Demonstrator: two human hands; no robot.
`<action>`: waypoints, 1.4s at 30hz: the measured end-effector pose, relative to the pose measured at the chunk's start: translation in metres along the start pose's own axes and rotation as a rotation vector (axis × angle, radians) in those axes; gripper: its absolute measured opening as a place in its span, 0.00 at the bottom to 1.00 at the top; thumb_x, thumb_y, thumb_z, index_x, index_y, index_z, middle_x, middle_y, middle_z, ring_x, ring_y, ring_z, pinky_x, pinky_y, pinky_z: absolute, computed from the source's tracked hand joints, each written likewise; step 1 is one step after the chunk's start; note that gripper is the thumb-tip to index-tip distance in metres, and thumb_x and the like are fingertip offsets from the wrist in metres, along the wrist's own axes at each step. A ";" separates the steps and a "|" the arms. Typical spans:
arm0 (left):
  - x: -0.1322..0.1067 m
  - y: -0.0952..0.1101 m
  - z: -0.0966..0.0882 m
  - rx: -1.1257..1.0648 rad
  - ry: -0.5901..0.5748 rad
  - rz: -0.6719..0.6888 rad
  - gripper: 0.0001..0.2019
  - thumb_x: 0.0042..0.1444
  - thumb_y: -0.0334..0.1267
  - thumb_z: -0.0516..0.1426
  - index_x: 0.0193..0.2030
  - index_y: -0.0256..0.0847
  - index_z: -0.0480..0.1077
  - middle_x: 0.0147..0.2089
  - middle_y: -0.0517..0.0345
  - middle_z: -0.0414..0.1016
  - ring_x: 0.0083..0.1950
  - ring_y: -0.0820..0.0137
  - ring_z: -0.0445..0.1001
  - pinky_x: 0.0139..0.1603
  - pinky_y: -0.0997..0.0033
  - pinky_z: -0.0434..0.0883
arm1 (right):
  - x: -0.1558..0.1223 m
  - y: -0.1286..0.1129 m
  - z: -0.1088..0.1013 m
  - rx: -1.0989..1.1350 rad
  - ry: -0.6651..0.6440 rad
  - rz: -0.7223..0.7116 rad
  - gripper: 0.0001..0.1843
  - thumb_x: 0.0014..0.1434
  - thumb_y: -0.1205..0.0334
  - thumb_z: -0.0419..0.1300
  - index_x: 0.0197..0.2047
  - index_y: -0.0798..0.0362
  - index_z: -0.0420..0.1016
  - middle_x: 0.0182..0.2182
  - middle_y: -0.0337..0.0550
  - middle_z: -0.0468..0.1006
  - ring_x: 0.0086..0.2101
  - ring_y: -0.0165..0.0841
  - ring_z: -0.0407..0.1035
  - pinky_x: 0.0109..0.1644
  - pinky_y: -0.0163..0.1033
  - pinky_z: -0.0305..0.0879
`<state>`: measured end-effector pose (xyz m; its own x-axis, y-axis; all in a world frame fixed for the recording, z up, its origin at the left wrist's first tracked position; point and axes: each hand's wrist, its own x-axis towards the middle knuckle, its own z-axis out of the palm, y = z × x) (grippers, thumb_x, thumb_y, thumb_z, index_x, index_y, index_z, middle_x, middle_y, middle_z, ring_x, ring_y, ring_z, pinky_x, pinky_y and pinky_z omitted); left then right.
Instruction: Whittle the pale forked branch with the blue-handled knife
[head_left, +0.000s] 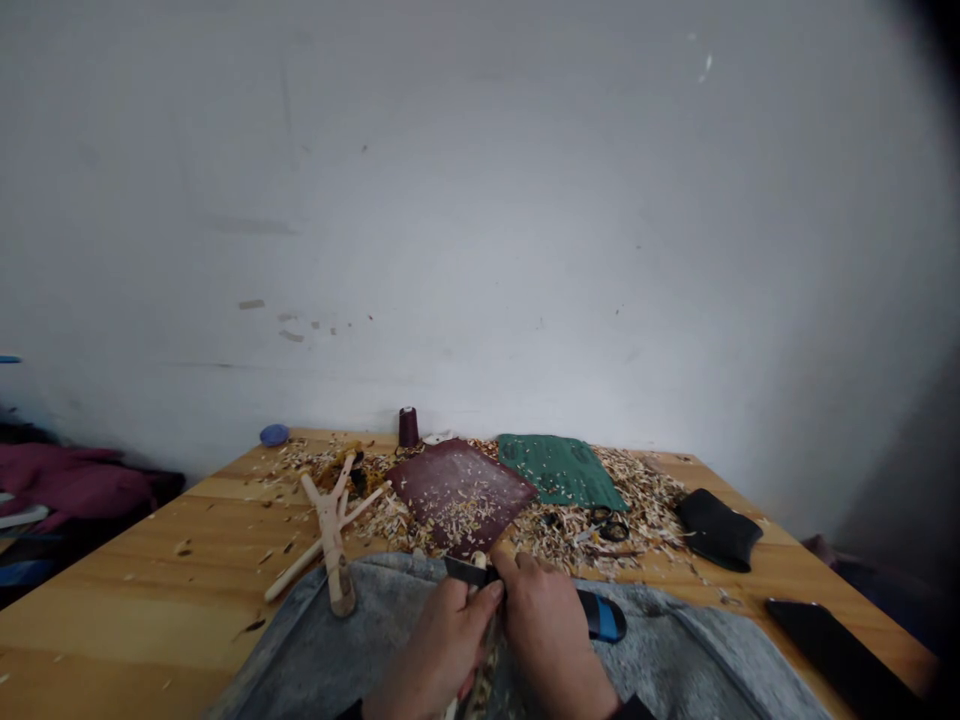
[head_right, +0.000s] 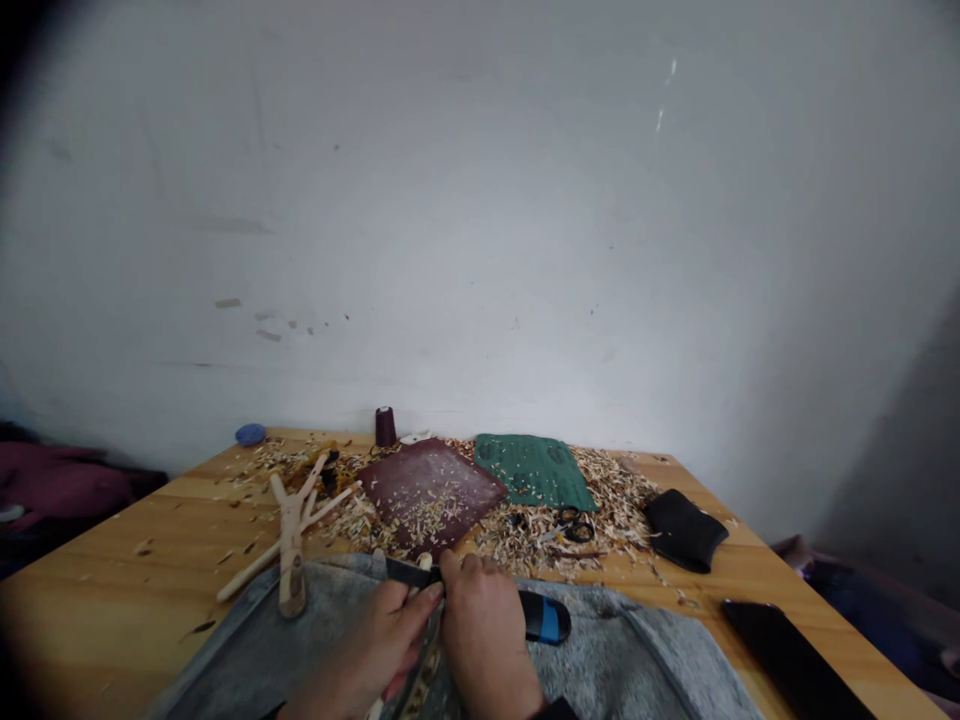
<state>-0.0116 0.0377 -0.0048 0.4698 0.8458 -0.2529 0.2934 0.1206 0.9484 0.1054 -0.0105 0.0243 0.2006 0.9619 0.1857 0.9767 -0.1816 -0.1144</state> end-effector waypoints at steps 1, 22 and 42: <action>0.000 0.000 0.000 0.014 0.012 0.000 0.17 0.55 0.56 0.54 0.30 0.44 0.60 0.14 0.73 0.53 0.12 0.77 0.52 0.13 0.76 0.49 | 0.000 -0.001 -0.001 -0.011 0.003 0.004 0.17 0.58 0.74 0.50 0.46 0.49 0.72 0.36 0.46 0.78 0.37 0.38 0.74 0.36 0.36 0.61; -0.008 0.012 0.002 0.044 -0.031 0.013 0.15 0.56 0.52 0.54 0.29 0.45 0.58 0.14 0.73 0.51 0.13 0.79 0.50 0.13 0.77 0.48 | -0.001 0.006 0.002 0.079 0.019 -0.027 0.15 0.59 0.71 0.52 0.45 0.46 0.73 0.33 0.40 0.78 0.34 0.35 0.74 0.33 0.34 0.57; -0.008 0.009 0.001 0.061 -0.050 0.026 0.22 0.54 0.62 0.52 0.27 0.44 0.60 0.11 0.72 0.50 0.11 0.78 0.48 0.13 0.76 0.45 | -0.003 0.001 0.000 -0.019 0.049 -0.015 0.20 0.58 0.75 0.50 0.49 0.47 0.71 0.36 0.44 0.77 0.37 0.38 0.73 0.38 0.37 0.61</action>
<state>-0.0123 0.0316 0.0052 0.5186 0.8209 -0.2392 0.3301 0.0658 0.9416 0.1055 -0.0137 0.0240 0.1887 0.9536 0.2346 0.9809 -0.1712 -0.0928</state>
